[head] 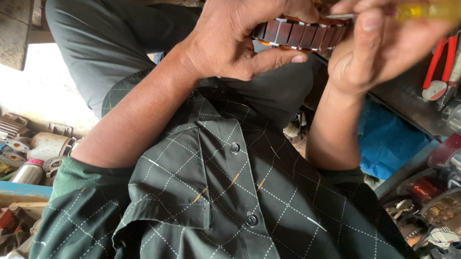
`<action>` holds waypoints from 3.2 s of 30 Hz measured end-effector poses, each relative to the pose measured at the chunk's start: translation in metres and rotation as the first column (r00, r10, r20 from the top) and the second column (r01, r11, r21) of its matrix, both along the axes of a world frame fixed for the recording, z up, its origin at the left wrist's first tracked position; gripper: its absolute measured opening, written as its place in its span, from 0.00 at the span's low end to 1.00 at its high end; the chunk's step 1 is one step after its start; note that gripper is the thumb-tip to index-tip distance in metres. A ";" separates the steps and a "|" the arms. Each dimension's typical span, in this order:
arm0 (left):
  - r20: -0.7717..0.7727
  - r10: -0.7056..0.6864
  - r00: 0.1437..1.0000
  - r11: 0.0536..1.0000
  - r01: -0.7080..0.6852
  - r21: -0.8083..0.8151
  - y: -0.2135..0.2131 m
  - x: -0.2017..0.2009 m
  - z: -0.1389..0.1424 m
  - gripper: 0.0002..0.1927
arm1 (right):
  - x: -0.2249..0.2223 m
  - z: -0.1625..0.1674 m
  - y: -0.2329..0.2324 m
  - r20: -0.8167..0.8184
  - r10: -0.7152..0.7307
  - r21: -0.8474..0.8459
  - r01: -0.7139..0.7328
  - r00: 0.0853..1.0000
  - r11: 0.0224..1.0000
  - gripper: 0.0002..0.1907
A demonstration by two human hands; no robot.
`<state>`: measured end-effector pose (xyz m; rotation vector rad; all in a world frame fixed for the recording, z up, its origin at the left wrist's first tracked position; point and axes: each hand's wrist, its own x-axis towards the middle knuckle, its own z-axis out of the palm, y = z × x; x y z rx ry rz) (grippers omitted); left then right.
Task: The person assembles a small electrical component by inserting white insulating pieces into slots between copper windings. They use a screwdriver to press the pieces into place and scissors to trim excess material, repeating the process across multiple slots.
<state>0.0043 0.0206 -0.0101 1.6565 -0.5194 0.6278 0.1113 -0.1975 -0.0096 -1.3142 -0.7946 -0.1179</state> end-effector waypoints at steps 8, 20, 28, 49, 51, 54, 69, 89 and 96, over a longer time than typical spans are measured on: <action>-0.015 0.030 0.999 0.999 -0.030 0.018 0.001 0.000 0.004 0.17 | -0.032 0.029 0.010 0.313 -0.085 -0.096 0.120 0.946 0.988 0.25; -0.035 0.012 0.999 0.999 -0.013 -0.039 -0.001 0.001 0.001 0.15 | -0.030 0.027 0.000 0.248 -0.072 -0.179 0.119 0.966 0.977 0.26; -0.179 -0.019 0.984 0.999 0.012 -0.041 -0.005 -0.001 -0.012 0.19 | -0.014 0.049 -0.013 0.226 0.149 -0.440 -0.035 0.963 0.897 0.29; -0.310 0.182 0.933 0.982 -0.157 0.104 -0.009 -0.001 -0.009 0.17 | 0.005 0.030 -0.009 0.134 0.157 -0.384 -0.095 0.979 0.919 0.26; -0.311 0.176 0.934 0.984 -0.162 0.071 -0.011 -0.001 -0.009 0.16 | 0.006 0.026 -0.008 0.153 0.150 -0.365 -0.085 0.977 0.927 0.26; -0.295 0.212 0.932 0.976 -0.189 0.106 -0.012 -0.002 -0.009 0.16 | 0.008 0.021 -0.008 0.213 0.152 -0.353 -0.069 0.965 0.933 0.26; -0.044 0.312 0.949 0.916 -0.288 0.279 0.001 -0.005 0.021 0.24 | -0.017 0.035 0.004 -0.016 -0.033 -0.218 0.029 0.999 0.976 0.25; -0.136 0.406 0.904 0.912 -0.391 0.121 -0.024 -0.014 0.010 0.27 | -0.065 0.013 0.018 0.535 -0.159 -0.274 0.348 0.830 0.897 0.21; -0.083 0.426 0.901 0.903 -0.418 0.099 -0.024 -0.011 0.013 0.27 | -0.053 0.020 0.018 0.517 -0.137 -0.296 0.326 0.845 0.898 0.20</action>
